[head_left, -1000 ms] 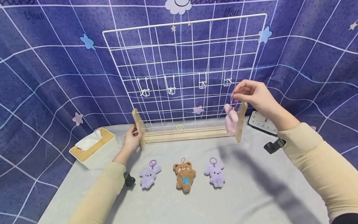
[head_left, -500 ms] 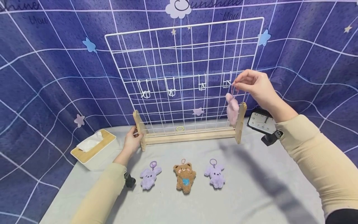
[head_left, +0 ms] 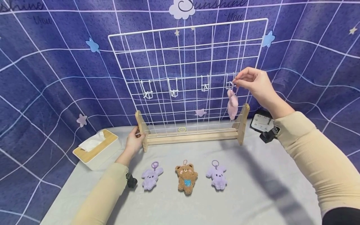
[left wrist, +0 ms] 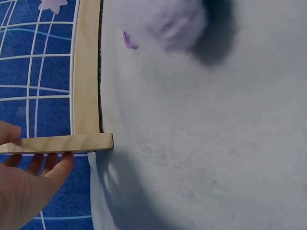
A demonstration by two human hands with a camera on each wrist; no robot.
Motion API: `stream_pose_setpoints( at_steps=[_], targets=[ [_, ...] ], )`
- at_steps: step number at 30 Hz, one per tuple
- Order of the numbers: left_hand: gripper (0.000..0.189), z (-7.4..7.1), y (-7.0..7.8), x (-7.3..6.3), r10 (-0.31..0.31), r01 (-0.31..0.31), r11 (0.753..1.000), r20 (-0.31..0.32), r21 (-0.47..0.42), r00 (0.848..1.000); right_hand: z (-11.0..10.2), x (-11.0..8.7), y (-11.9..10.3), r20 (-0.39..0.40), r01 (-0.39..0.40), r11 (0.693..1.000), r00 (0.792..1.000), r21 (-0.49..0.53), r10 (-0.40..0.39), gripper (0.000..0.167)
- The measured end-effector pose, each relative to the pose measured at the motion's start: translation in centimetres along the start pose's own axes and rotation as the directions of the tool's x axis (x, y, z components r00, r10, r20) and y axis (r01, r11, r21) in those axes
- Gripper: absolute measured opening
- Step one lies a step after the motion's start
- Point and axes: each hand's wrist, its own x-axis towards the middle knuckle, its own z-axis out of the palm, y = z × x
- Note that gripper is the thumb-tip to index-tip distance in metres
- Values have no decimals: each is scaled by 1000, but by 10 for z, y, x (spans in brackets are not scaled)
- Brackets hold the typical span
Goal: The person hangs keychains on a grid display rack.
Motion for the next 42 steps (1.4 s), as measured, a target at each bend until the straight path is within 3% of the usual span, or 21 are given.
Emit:
stream_pose_setpoints(
  at_steps=[11, 23, 42],
  targets=[
    [51, 0, 0, 1, 7, -7, 1000, -9, -13, 1000, -3, 2, 11, -40, 1, 998, 999, -58, -4, 7],
    [50, 0, -1, 2, 2, -2, 1000, -8, -24, 1000, -1, 3, 16, -59, -2, 1000, 998, -17, 1, 8],
    [51, 0, -4, 2, 1, -1, 1000, -8, -9, 1000, -4, 1, 26, -67, -14, 998, 998, -56, 10, 13]
  ],
)
